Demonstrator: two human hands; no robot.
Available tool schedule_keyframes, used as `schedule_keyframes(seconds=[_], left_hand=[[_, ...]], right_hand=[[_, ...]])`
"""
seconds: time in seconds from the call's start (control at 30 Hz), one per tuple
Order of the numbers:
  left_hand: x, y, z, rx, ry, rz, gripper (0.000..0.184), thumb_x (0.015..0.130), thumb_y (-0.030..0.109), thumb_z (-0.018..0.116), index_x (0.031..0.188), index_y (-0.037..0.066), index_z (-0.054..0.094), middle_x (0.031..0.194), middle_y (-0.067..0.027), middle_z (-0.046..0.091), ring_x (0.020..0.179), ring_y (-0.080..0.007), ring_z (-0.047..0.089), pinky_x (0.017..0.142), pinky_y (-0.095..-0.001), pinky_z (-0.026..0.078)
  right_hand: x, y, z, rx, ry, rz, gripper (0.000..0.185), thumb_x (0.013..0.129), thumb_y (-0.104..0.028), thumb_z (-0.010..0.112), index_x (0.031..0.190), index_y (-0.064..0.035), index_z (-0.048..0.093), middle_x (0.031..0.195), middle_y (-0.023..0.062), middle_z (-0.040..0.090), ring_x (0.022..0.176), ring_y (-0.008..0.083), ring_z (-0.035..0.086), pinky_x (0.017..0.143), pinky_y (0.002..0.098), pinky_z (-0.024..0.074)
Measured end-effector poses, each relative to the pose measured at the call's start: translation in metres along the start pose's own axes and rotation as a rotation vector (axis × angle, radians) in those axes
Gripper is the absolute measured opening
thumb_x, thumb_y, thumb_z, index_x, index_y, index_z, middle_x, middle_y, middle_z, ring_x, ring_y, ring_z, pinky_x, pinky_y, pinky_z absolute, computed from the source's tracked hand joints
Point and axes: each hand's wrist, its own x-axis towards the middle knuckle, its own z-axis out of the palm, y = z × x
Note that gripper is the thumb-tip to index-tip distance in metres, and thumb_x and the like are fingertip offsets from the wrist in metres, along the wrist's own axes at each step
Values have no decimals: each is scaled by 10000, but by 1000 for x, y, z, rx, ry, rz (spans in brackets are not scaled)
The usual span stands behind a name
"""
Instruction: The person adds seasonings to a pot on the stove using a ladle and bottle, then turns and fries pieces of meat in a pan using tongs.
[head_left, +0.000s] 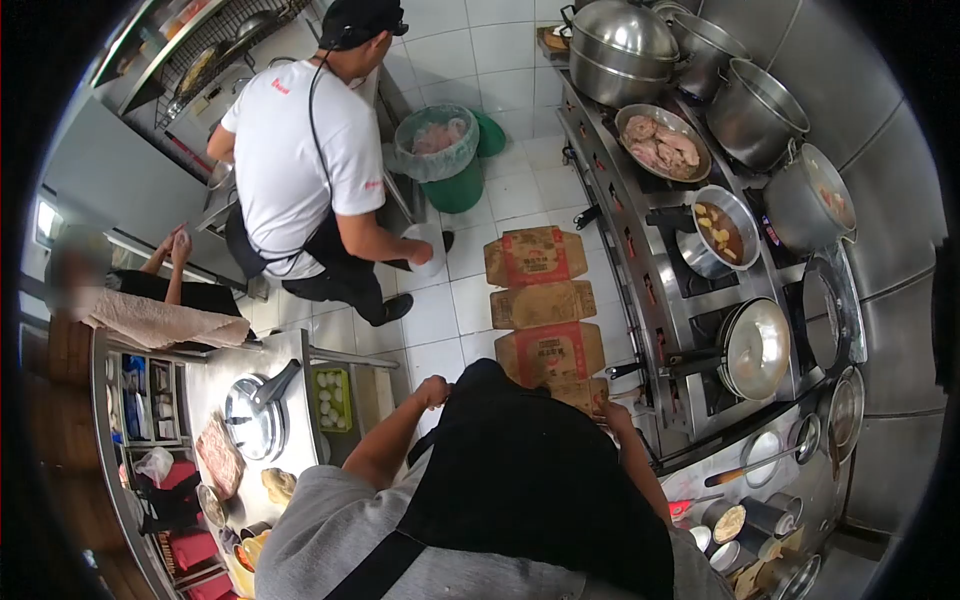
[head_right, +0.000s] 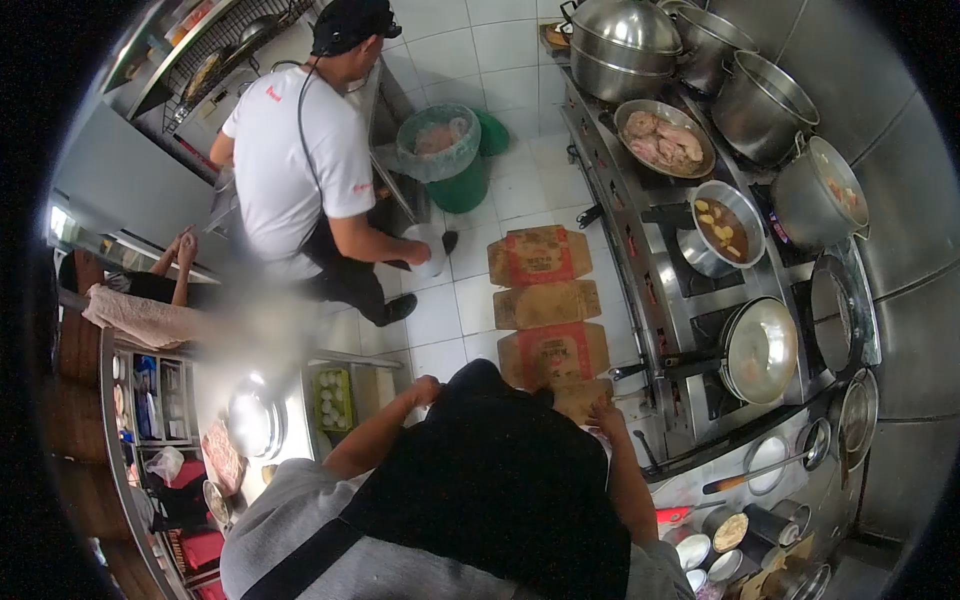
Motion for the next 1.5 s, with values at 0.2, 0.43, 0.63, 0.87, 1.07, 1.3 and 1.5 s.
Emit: schedule_keyframes(seconds=[0.2, 0.43, 0.63, 0.87, 1.07, 1.3, 1.5], left_hand=[[-20, 18, 3, -154, -34, -124, 198, 873, 111, 647, 980, -42, 712, 907, -225, 741, 710, -309, 759, 595, -419, 631], [6, 12, 6, -208, 18, -133, 267, 904, 220, 687, 943, -42, 714, 864, -234, 734, 672, -322, 745, 560, -421, 623], [32, 45, -45, -155, -6, -255, 596, 901, 489, 651, 1091, -74, 698, 1187, -325, 660, 1170, -464, 620, 1019, -481, 502], [39, 68, -53, -139, 99, -117, 581, 886, 474, 635, 1053, -77, 711, 1159, -332, 667, 1129, -457, 644, 986, -489, 518], [14, 52, -28, -281, 90, -207, 582, 917, 492, 586, 973, -69, 731, 1033, -318, 704, 1033, -451, 687, 899, -493, 557], [-7, 18, -3, -177, -109, -341, 526, 876, 469, 686, 913, -53, 727, 1014, -279, 726, 1002, -403, 715, 867, -456, 580], [-10, 19, -22, -108, -20, -220, 559, 860, 478, 688, 1033, -53, 709, 1073, -295, 708, 1052, -421, 691, 916, -477, 556]], right_hand=[[1, -3, 0, 96, 25, 26, 655, 881, -570, 736, 1222, -18, 644, 1022, 135, 717, 847, 237, 708, 697, 356, 549], [-16, 3, 5, -180, 7, -155, 531, 997, -478, 583, 1207, 4, 657, 983, 174, 724, 870, 287, 708, 754, 397, 561], [-29, 14, -9, -405, 33, -186, 365, 954, -284, 661, 1176, 5, 684, 1012, 169, 737, 809, 260, 715, 738, 388, 571], [88, 153, -72, -1076, -87, -825, 368, 935, -340, 581, 1158, -79, 712, 994, 214, 720, 887, 389, 702, 772, 464, 551], [55, 131, -55, -969, -73, -548, 360, 943, -336, 570, 1164, -91, 713, 994, 210, 720, 897, 390, 700, 778, 469, 547], [49, 128, -47, -985, -68, -514, 352, 952, -331, 557, 1171, -105, 715, 994, 206, 721, 909, 391, 698, 784, 475, 542], [67, 126, -36, -1092, -115, -585, 346, 960, -328, 547, 1177, -117, 716, 994, 202, 721, 919, 392, 696, 790, 481, 538]])
